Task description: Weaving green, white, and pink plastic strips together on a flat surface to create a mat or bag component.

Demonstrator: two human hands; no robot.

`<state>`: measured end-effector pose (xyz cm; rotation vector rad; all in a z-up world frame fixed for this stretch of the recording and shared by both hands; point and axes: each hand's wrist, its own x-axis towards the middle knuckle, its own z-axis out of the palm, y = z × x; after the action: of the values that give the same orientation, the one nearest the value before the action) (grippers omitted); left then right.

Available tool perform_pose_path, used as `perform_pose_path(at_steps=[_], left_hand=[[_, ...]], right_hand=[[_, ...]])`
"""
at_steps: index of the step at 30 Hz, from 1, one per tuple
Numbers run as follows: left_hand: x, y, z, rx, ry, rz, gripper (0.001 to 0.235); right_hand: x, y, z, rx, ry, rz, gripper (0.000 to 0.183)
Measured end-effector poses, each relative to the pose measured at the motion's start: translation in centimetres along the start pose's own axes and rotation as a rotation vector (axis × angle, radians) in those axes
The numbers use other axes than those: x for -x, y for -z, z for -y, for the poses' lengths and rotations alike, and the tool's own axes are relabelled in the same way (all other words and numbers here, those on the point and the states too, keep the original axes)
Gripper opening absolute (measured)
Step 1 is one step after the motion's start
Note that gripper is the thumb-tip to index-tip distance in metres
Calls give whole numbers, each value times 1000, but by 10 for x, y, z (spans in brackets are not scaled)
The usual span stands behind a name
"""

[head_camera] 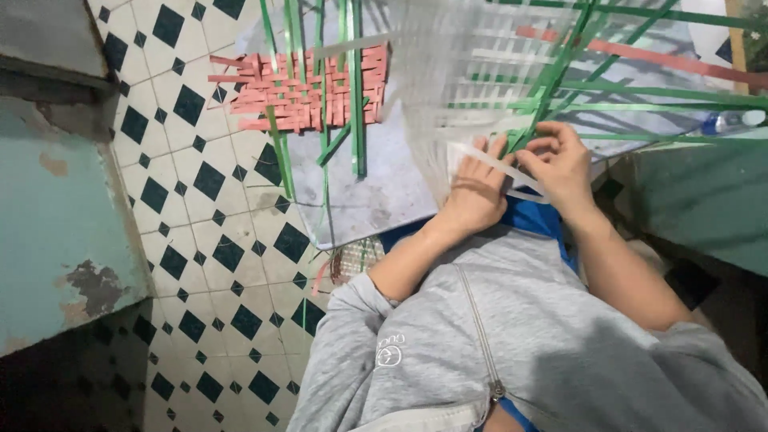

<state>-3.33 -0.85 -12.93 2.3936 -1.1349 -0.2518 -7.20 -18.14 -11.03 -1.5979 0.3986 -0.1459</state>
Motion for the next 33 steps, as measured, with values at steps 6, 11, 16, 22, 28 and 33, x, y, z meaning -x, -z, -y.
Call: perform_pose_path(at_steps=[6,11,16,22,28,33], left_hand=[[-7,20,-10,168,191,90,78],[1,65,-20,788,-109,-362,65],[2,110,-5,464,-232,-426,32],[4,87,-14,-239,-276,-202,10],[13,61,-24,-441,-259,-227,18],[20,25,-9,-435,-294,-291,22]], right_hand=[[-11,-16,9,262,5,-107,58],[-30,-9,-17,206,30,-62,65],[-22,-13,11,271,60,-53,59],[-26,-9,-6,106,-30,-148,61],[-21,-16,14,156,-176,-211,50],[-38,-6,17,355,-212,-10,43]])
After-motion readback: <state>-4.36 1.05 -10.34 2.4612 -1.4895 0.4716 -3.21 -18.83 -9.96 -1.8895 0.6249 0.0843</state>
